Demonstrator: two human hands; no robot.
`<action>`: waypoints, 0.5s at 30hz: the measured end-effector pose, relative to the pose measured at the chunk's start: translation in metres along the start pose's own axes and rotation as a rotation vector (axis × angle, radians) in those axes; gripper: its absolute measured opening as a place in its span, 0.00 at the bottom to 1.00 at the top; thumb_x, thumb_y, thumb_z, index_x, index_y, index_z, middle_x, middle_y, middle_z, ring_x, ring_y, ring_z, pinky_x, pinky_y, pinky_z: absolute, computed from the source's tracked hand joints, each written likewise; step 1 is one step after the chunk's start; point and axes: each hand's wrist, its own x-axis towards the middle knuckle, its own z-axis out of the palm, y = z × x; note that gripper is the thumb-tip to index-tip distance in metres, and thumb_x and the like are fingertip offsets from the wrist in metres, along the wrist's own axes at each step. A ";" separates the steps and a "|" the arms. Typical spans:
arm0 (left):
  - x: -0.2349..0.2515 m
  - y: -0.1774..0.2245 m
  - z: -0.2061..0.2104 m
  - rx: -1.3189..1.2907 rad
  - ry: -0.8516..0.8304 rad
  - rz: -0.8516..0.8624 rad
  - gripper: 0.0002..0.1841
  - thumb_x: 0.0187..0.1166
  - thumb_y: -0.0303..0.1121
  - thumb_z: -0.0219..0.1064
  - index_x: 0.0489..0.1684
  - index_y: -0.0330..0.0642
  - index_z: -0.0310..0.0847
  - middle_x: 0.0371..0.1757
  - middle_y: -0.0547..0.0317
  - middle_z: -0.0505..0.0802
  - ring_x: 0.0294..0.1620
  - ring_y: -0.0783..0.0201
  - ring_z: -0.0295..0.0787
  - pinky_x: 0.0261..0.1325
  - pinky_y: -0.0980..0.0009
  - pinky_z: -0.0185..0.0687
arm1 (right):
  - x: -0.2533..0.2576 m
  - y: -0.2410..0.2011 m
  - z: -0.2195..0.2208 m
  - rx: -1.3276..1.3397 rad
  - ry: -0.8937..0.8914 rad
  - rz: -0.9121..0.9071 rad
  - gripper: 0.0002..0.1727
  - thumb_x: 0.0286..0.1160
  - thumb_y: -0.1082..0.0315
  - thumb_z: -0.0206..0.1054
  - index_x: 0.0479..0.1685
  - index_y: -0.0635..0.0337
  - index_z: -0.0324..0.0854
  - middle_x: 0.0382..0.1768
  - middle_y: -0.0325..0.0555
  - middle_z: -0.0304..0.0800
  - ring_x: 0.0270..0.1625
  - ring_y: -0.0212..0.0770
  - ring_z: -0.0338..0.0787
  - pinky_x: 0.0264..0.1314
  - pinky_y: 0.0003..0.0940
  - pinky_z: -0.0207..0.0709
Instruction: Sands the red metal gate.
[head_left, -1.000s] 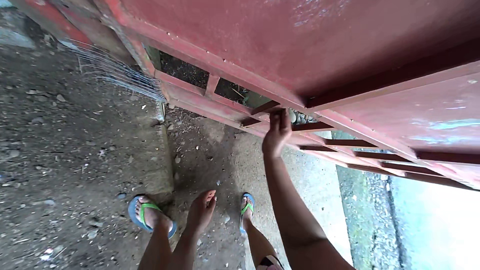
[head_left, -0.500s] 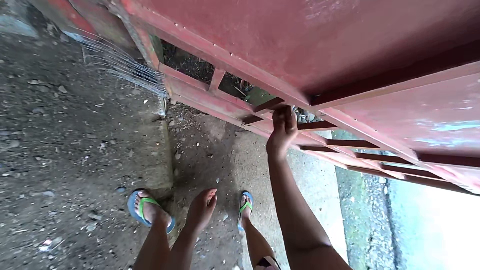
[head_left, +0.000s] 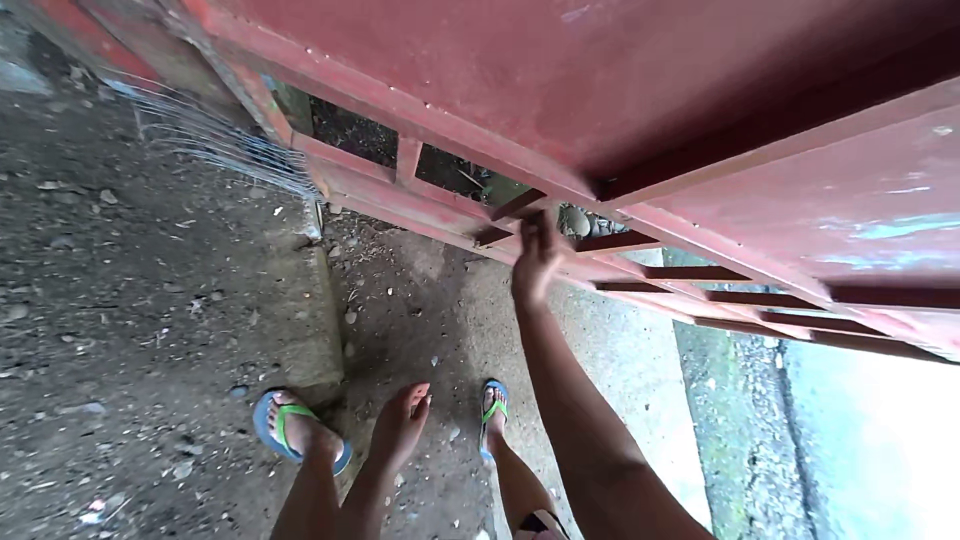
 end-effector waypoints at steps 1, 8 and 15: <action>0.001 0.002 0.001 0.007 0.001 0.000 0.20 0.91 0.33 0.56 0.76 0.32 0.77 0.72 0.40 0.87 0.74 0.52 0.85 0.82 0.59 0.72 | 0.002 0.010 0.003 0.004 0.014 0.060 0.18 0.88 0.76 0.52 0.68 0.77 0.76 0.57 0.59 0.89 0.55 0.36 0.90 0.64 0.35 0.83; 0.005 0.005 0.001 -0.016 -0.004 0.007 0.21 0.91 0.33 0.56 0.77 0.32 0.76 0.73 0.40 0.86 0.75 0.52 0.84 0.82 0.60 0.72 | -0.032 -0.013 -0.046 -0.564 -0.303 -0.539 0.19 0.79 0.83 0.54 0.63 0.75 0.85 0.64 0.63 0.90 0.68 0.56 0.91 0.72 0.48 0.83; -0.007 -0.007 0.001 -0.078 0.052 0.049 0.21 0.91 0.33 0.56 0.76 0.32 0.77 0.72 0.39 0.86 0.74 0.51 0.85 0.81 0.59 0.73 | 0.067 -0.082 -0.090 -1.064 -1.162 -1.459 0.21 0.85 0.78 0.49 0.71 0.72 0.79 0.76 0.57 0.83 0.82 0.54 0.78 0.86 0.48 0.67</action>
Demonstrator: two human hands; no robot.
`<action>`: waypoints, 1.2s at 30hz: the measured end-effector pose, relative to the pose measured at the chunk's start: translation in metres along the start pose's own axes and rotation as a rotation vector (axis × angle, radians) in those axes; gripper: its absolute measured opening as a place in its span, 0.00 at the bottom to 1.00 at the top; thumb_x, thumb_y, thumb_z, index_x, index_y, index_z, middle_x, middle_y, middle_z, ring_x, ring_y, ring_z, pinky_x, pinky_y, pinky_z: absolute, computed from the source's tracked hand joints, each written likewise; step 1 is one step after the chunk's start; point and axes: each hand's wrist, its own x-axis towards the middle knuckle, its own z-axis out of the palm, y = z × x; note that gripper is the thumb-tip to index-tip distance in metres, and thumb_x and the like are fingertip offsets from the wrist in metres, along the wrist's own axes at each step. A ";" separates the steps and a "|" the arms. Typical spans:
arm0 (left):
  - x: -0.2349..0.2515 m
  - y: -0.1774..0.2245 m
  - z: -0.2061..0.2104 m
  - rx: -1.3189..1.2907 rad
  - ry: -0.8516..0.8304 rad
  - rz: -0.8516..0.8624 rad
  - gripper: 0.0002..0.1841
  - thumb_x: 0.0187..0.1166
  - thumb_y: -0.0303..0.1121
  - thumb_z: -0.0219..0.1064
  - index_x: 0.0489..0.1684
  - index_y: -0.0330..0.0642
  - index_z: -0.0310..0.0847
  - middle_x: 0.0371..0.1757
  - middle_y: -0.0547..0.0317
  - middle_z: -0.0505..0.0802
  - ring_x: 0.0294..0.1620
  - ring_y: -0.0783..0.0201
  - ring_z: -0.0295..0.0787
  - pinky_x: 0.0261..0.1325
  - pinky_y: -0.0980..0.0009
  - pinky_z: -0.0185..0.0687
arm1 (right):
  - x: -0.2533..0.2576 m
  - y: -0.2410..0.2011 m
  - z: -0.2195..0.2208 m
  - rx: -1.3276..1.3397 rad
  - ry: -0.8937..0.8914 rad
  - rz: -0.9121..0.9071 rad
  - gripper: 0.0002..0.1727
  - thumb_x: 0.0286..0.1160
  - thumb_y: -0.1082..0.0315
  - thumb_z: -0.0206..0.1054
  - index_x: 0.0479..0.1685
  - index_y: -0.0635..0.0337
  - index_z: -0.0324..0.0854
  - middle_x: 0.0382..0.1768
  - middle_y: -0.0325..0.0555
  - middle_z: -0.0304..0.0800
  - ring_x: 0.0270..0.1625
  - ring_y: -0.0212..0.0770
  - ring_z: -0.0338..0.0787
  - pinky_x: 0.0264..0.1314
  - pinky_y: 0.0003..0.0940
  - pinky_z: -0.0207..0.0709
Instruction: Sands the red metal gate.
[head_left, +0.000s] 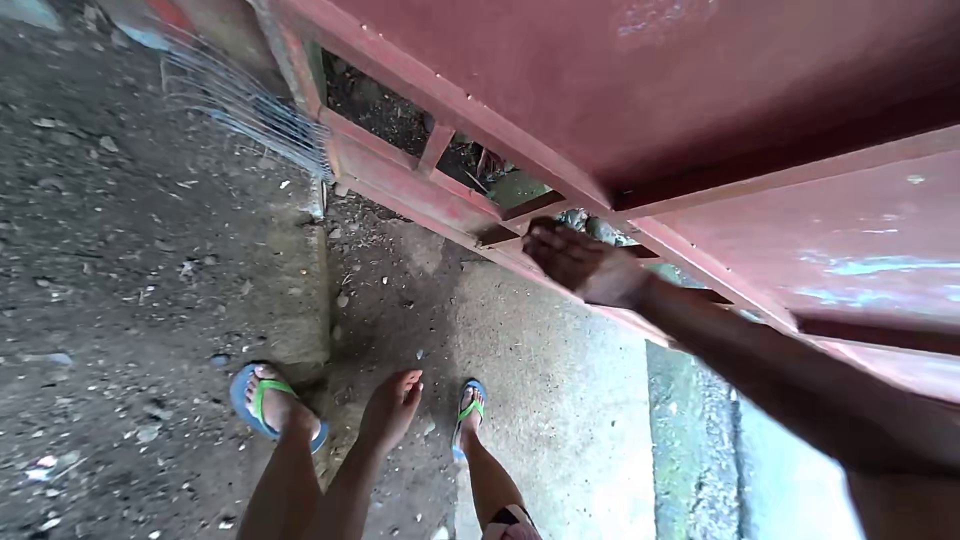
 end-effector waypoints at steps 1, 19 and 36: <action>-0.002 -0.001 0.001 0.001 -0.002 -0.006 0.21 0.91 0.34 0.56 0.77 0.32 0.76 0.73 0.40 0.86 0.74 0.51 0.84 0.81 0.59 0.73 | 0.000 0.017 -0.010 -0.036 -0.049 -0.045 0.22 0.85 0.79 0.48 0.73 0.74 0.77 0.77 0.59 0.81 0.83 0.55 0.77 0.87 0.48 0.65; -0.015 0.006 0.005 -0.068 0.030 0.013 0.22 0.92 0.36 0.53 0.79 0.36 0.75 0.75 0.42 0.85 0.78 0.50 0.81 0.84 0.55 0.68 | 0.014 0.047 -0.018 -0.100 -0.392 -0.008 0.20 0.82 0.81 0.52 0.69 0.79 0.78 0.75 0.64 0.81 0.80 0.57 0.80 0.86 0.45 0.67; -0.007 0.008 0.002 -0.026 -0.071 0.007 0.24 0.93 0.39 0.53 0.84 0.40 0.71 0.80 0.45 0.81 0.81 0.51 0.77 0.86 0.54 0.66 | 0.058 0.029 0.066 0.184 -0.463 0.242 0.24 0.87 0.76 0.48 0.77 0.80 0.69 0.80 0.68 0.74 0.85 0.62 0.73 0.90 0.49 0.60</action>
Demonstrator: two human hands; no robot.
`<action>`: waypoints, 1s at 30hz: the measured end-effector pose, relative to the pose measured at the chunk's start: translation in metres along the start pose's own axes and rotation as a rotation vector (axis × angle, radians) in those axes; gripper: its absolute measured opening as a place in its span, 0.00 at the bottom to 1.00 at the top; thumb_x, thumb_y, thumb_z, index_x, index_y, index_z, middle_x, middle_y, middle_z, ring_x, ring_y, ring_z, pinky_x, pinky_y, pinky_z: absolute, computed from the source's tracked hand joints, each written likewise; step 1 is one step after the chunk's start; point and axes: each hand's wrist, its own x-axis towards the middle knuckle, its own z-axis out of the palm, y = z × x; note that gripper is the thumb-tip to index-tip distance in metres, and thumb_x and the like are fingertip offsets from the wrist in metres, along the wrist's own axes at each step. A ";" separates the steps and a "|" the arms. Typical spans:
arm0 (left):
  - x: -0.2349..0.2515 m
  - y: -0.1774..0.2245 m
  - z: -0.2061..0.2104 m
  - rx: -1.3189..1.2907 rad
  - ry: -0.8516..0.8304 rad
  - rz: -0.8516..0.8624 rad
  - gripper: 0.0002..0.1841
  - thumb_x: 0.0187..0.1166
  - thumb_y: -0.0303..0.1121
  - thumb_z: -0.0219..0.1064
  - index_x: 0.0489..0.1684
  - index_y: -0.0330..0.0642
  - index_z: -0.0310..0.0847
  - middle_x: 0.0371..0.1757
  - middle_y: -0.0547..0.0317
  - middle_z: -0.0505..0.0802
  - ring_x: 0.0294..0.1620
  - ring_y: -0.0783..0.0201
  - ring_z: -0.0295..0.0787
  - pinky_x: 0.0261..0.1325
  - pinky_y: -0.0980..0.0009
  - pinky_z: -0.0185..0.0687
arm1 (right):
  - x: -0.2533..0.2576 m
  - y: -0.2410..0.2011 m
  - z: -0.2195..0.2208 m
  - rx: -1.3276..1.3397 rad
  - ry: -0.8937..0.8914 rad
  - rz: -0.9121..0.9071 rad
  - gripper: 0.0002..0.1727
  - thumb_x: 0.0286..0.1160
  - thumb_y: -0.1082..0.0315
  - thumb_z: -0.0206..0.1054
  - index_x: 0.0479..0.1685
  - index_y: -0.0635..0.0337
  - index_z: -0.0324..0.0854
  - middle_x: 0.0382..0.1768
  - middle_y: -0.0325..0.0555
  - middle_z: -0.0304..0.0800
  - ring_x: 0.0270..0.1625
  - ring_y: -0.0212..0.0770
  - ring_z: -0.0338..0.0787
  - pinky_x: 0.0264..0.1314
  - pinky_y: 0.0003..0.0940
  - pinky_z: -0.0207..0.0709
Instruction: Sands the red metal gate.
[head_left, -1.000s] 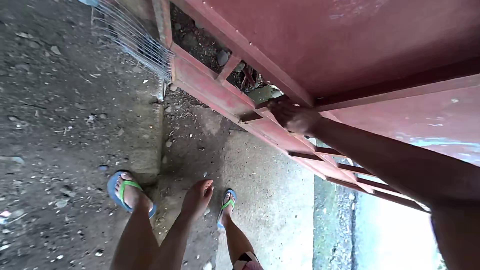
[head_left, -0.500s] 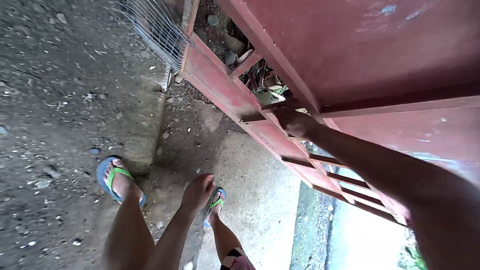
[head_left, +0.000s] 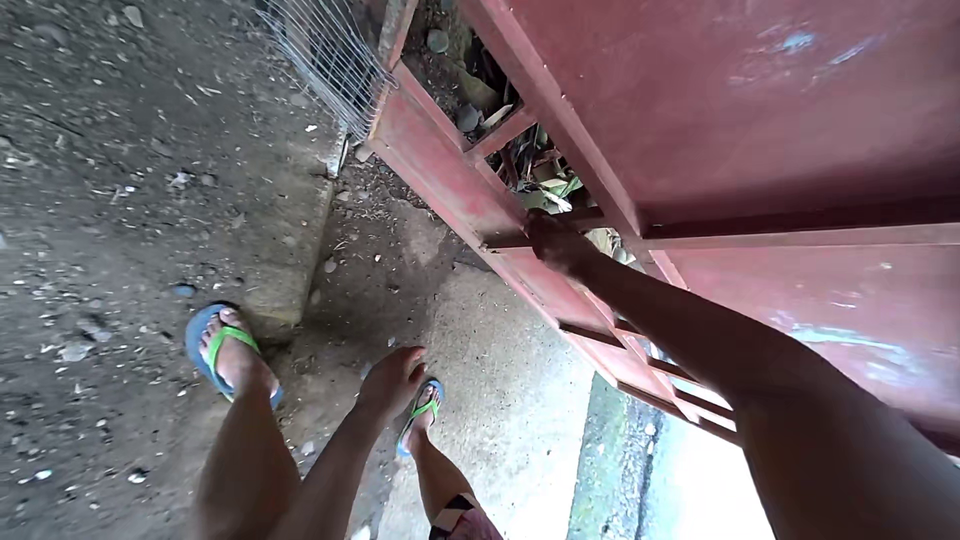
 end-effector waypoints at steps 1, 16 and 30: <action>-0.001 -0.003 -0.003 0.004 0.007 -0.006 0.24 0.93 0.39 0.53 0.84 0.39 0.70 0.80 0.44 0.81 0.81 0.51 0.77 0.86 0.54 0.66 | 0.003 0.003 -0.004 -0.001 -0.005 -0.024 0.23 0.87 0.76 0.49 0.76 0.80 0.70 0.79 0.68 0.75 0.85 0.61 0.73 0.90 0.49 0.59; -0.015 -0.014 -0.021 0.067 0.009 -0.045 0.25 0.94 0.40 0.51 0.85 0.41 0.69 0.81 0.43 0.80 0.83 0.48 0.75 0.86 0.50 0.65 | -0.042 0.012 -0.033 -0.159 -0.164 -0.122 0.20 0.84 0.79 0.53 0.71 0.81 0.75 0.79 0.66 0.76 0.83 0.58 0.75 0.87 0.47 0.64; -0.019 0.001 -0.025 0.079 -0.004 -0.067 0.25 0.94 0.41 0.51 0.86 0.42 0.68 0.81 0.44 0.80 0.83 0.48 0.75 0.85 0.49 0.65 | -0.045 0.017 -0.042 -0.323 -0.062 -0.186 0.21 0.79 0.82 0.57 0.70 0.78 0.78 0.80 0.62 0.76 0.87 0.59 0.70 0.86 0.48 0.65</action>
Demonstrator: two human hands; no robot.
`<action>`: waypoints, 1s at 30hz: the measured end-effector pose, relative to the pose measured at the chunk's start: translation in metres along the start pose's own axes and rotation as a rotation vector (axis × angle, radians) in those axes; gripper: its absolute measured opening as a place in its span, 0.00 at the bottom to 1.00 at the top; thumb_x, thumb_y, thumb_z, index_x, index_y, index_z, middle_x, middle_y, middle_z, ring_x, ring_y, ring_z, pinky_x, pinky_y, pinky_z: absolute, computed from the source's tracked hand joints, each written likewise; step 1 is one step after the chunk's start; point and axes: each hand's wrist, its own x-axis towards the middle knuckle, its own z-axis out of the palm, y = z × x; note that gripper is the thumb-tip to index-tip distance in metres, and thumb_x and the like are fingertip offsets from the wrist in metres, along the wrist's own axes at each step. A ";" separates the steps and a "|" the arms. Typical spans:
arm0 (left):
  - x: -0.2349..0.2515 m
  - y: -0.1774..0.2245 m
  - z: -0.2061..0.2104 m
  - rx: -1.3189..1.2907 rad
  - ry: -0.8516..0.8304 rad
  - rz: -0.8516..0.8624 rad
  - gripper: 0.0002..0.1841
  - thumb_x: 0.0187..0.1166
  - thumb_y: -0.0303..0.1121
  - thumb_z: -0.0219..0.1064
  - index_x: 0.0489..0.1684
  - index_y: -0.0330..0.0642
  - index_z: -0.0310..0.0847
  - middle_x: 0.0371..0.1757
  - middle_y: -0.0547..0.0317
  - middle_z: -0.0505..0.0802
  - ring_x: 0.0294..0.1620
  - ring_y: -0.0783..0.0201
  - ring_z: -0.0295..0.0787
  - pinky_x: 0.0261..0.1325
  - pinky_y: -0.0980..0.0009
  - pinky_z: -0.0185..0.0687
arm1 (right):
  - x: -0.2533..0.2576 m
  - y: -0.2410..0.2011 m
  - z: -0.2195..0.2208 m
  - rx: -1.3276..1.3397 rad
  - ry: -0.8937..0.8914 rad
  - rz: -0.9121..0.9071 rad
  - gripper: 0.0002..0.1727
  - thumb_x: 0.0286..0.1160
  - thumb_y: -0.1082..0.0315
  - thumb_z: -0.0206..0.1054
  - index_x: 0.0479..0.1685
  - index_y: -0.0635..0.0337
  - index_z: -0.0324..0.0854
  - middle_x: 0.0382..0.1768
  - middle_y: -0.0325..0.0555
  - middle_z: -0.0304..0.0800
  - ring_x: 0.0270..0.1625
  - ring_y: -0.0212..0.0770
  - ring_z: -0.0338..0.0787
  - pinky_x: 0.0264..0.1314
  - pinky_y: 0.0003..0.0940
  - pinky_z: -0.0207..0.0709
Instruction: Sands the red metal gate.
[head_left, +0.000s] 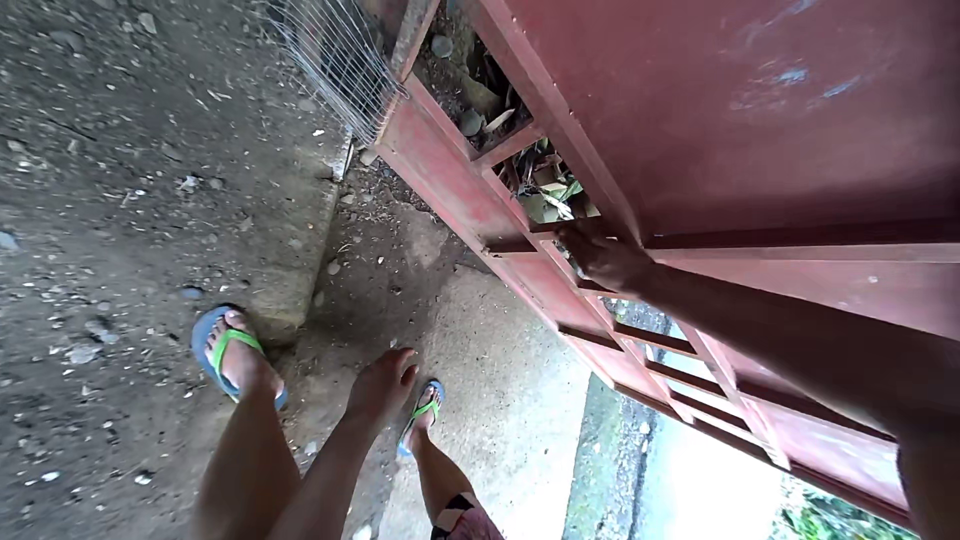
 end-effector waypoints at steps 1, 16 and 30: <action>0.001 0.002 0.001 0.000 -0.006 0.004 0.25 0.94 0.41 0.52 0.86 0.43 0.68 0.81 0.45 0.80 0.83 0.48 0.75 0.85 0.50 0.65 | 0.010 -0.002 0.010 0.003 -0.068 0.005 0.21 0.81 0.83 0.54 0.72 0.80 0.75 0.83 0.63 0.71 0.90 0.58 0.65 0.91 0.46 0.56; 0.004 0.003 -0.002 -0.033 -0.010 0.084 0.25 0.93 0.40 0.53 0.85 0.41 0.69 0.81 0.44 0.80 0.82 0.49 0.76 0.86 0.51 0.65 | 0.060 -0.035 -0.043 0.110 -0.280 0.457 0.17 0.87 0.79 0.48 0.62 0.83 0.77 0.58 0.72 0.85 0.66 0.64 0.85 0.73 0.52 0.74; 0.005 0.007 -0.009 -0.004 -0.017 0.098 0.25 0.93 0.41 0.53 0.86 0.41 0.68 0.81 0.44 0.80 0.83 0.49 0.76 0.86 0.51 0.65 | 0.084 -0.040 -0.037 0.161 -0.346 0.527 0.16 0.82 0.81 0.53 0.61 0.79 0.80 0.59 0.69 0.87 0.69 0.65 0.83 0.81 0.56 0.64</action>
